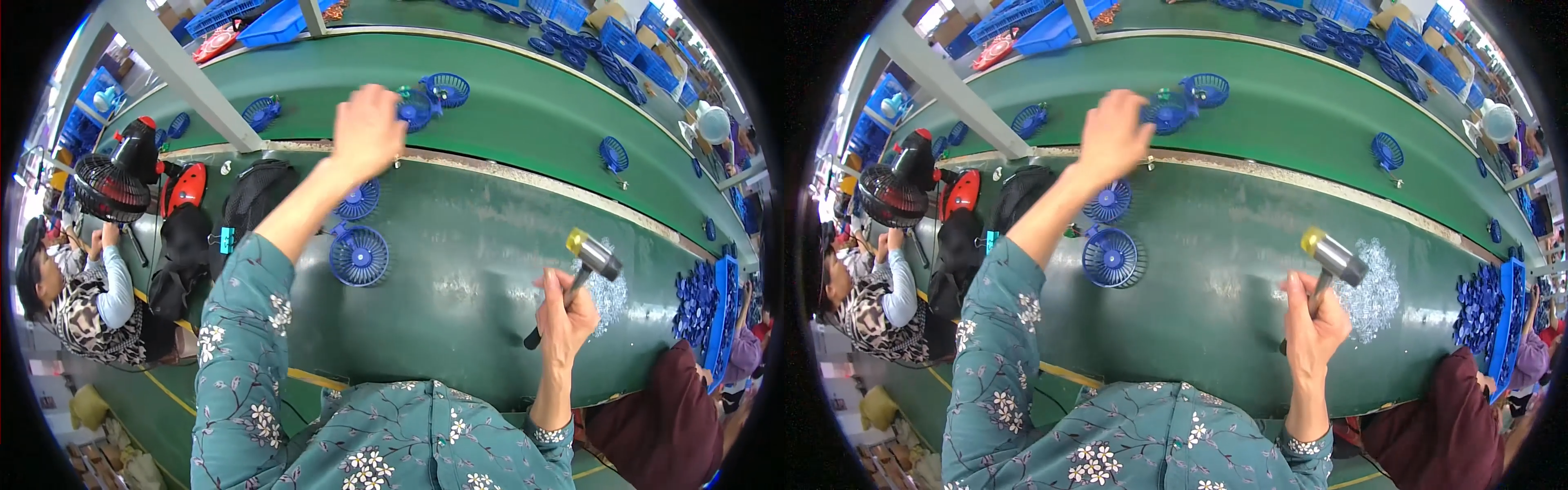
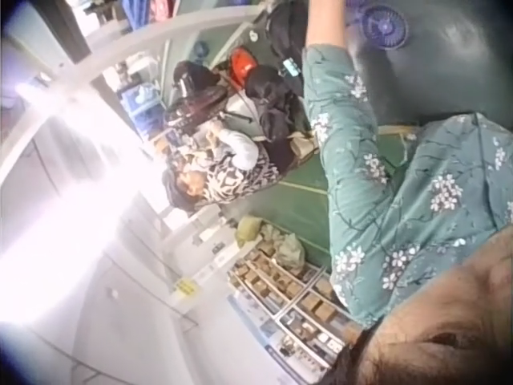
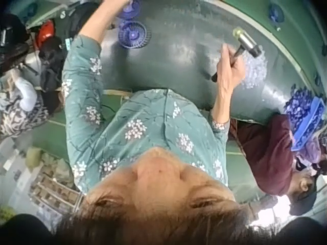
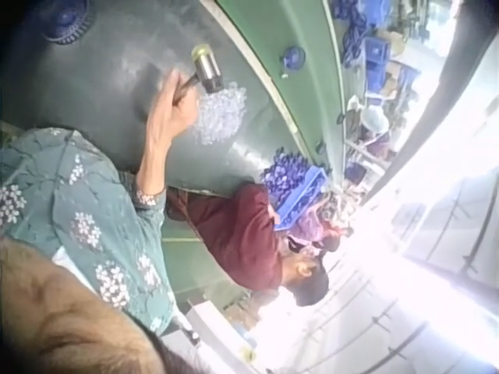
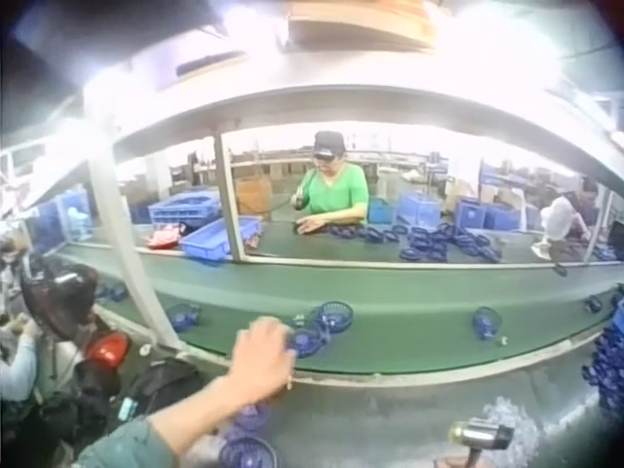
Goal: The person assembles fan parts by fitting circuit boards into plastic fan grilles and tapping them with a small hammer.
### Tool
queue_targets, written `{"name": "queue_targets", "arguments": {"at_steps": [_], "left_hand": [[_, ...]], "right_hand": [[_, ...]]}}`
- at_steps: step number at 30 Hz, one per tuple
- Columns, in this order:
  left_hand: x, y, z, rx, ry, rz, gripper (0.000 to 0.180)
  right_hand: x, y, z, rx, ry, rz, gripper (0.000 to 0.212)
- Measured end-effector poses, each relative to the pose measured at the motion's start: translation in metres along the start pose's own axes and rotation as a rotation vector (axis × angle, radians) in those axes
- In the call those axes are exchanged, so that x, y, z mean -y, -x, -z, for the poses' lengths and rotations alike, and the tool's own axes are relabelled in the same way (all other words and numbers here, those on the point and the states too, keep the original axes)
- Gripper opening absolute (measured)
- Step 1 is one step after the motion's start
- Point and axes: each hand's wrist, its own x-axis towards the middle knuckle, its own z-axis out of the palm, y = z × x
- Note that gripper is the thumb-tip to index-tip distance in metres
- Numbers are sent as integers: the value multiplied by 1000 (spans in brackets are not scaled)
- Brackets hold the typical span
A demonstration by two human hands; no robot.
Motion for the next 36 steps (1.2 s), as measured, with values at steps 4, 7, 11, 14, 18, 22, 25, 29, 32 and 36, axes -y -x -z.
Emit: {"name": "queue_targets", "arguments": {"at_steps": [4, 7, 11, 14, 18, 22, 25, 29, 32, 36], "left_hand": [[149, 11, -35, -151, -91, 224, 58], [202, -9, -63, 412, -92, 547, 44], [367, 48, -68, 299, 463, 649, 40], [398, 17, -74, 107, 240, 514, 47], [304, 60, -86, -45, 521, 370, 41], [107, 71, -5, 38, 603, 170, 32], [-13, 107, 66, 118, 476, 9, 26], [-118, 129, 91, 262, 604, -182, 30], [-142, 145, 88, 251, 749, -228, 34], [-153, 158, 84, 276, 764, -173, 32]], "right_hand": [[6, 20, 11, 30, -191, -123, 12], [0, 24, 12, 33, -105, -272, 16], [-1, 14, -9, 288, -38, -134, 24], [-12, 13, 7, 247, -246, -174, 26], [-15, 6, -8, 308, -195, -263, 25], [-14, -3, 3, 320, -262, -263, 23], [-3, -10, -11, 330, -379, -155, 28], [9, -19, -6, 357, -96, -95, 36], [12, -17, 3, 599, -322, -444, 42], [6, -7, -1, 533, -427, -390, 32]]}}
